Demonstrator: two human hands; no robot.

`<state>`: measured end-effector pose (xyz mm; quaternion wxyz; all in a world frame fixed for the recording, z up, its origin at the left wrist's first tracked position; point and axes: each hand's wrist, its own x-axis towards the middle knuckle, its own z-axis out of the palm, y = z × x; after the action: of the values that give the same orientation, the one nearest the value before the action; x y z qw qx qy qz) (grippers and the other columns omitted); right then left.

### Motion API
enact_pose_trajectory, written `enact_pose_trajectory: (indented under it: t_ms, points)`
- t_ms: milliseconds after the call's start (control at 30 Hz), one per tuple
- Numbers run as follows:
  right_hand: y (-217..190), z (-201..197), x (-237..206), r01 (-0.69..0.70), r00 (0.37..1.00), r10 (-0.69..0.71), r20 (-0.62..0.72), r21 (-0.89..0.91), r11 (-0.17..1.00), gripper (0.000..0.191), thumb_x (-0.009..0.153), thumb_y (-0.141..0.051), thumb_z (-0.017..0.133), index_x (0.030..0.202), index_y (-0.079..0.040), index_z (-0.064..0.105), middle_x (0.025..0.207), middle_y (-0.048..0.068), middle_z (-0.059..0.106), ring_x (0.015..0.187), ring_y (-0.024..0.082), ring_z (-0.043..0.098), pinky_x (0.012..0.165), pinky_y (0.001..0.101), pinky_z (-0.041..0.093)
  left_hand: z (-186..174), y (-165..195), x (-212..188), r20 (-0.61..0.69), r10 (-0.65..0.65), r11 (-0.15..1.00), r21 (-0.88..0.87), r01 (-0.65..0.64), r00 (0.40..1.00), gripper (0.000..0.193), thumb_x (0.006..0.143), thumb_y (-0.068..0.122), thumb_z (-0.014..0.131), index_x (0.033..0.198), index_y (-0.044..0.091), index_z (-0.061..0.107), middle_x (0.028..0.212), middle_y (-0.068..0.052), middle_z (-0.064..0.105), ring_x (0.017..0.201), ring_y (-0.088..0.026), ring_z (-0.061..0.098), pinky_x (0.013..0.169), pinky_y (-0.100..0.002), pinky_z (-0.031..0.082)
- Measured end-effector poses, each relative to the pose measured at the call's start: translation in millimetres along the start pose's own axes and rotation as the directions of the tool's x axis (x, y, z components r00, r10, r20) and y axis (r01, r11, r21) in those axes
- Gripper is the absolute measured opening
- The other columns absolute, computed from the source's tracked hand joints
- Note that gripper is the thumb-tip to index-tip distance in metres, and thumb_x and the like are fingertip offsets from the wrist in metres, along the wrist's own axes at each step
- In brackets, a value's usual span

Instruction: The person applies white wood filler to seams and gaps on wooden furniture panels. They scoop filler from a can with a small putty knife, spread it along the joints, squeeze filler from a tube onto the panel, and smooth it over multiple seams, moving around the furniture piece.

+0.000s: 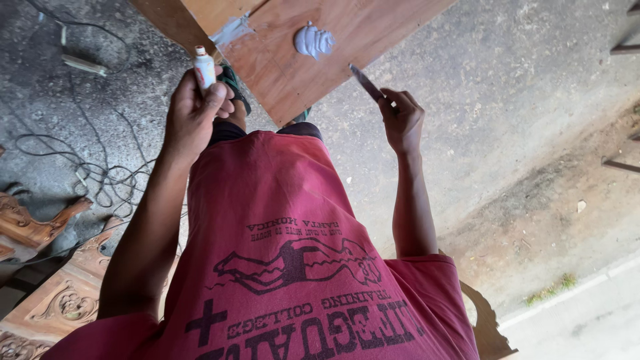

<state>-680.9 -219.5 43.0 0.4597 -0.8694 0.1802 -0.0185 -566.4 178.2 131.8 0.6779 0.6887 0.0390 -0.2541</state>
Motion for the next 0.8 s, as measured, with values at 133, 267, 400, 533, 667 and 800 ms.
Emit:
enact_pose_trajectory:
  t_ms: [133,267,400,533,667,800]
  points:
    - [-30,27,22,0.229,0.967,-0.242,-0.081,-0.137,0.964,0.02,0.094,0.003,0.071,0.114,0.002,0.075,0.094,0.013,0.071,0.074,0.019,0.069,0.061,0.0333,0.055,5,3,0,0.017,0.005,1.0,0.01,-0.005,1.0,0.036,0.112,0.019,0.06,0.141,-0.001,0.051,0.105,-0.001,0.066,0.085,-0.004,0.063,0.078,-0.019,0.052]
    - [-39,51,29,0.293,0.941,-0.328,-0.087,-0.275,0.916,0.019,0.098,0.001,0.067,0.114,-0.002,0.076,0.101,0.013,0.071,0.08,0.025,0.071,0.066,0.0367,0.057,8,2,-1,0.03,-0.003,1.0,0.013,0.002,1.0,0.036,0.111,0.019,0.06,0.14,0.0,0.051,0.104,-0.001,0.067,0.085,-0.003,0.063,0.077,-0.019,0.051]
    - [-16,44,14,0.306,0.92,-0.39,-0.048,-0.534,0.788,0.009,0.099,-0.006,0.068,0.102,-0.006,0.077,0.101,0.009,0.069,0.079,0.027,0.069,0.06,0.0347,0.054,2,-2,-6,0.007,-0.004,1.0,-0.009,0.004,1.0,0.035,0.113,0.018,0.059,0.141,0.0,0.051,0.104,-0.003,0.067,0.086,-0.007,0.065,0.078,-0.022,0.052]
    - [41,5,-7,0.038,0.947,-0.071,-0.314,-0.111,0.993,0.016,0.103,0.001,0.058,0.115,-0.002,0.069,0.11,0.011,0.069,0.086,0.02,0.071,0.066,0.0321,0.056,-4,-2,-12,-0.003,0.008,0.998,-0.056,-0.008,1.0,0.036,0.115,0.021,0.057,0.143,-0.001,0.048,0.108,-0.006,0.066,0.091,-0.012,0.067,0.081,-0.026,0.054]
    - [104,21,-2,-0.137,0.918,0.346,-0.194,0.664,0.736,0.019,0.104,-0.001,0.059,0.122,-0.001,0.064,0.11,0.009,0.07,0.087,0.015,0.072,0.077,0.0315,0.06,0,3,-12,-0.015,-0.014,1.0,0.024,0.015,1.0,0.041,0.114,0.027,0.056,0.142,-0.001,0.046,0.114,-0.009,0.066,0.093,-0.016,0.07,0.08,-0.027,0.054]
    - [126,87,23,-0.076,0.895,0.42,-0.151,0.875,0.478,0.018,0.105,-0.004,0.062,0.123,-0.003,0.065,0.097,0.014,0.072,0.078,0.015,0.066,0.063,0.0276,0.048,9,9,-9,0.035,-0.047,0.998,0.043,0.045,0.998,0.043,0.114,0.029,0.056,0.142,-0.001,0.045,0.117,-0.01,0.066,0.099,-0.02,0.071,0.084,-0.03,0.055]
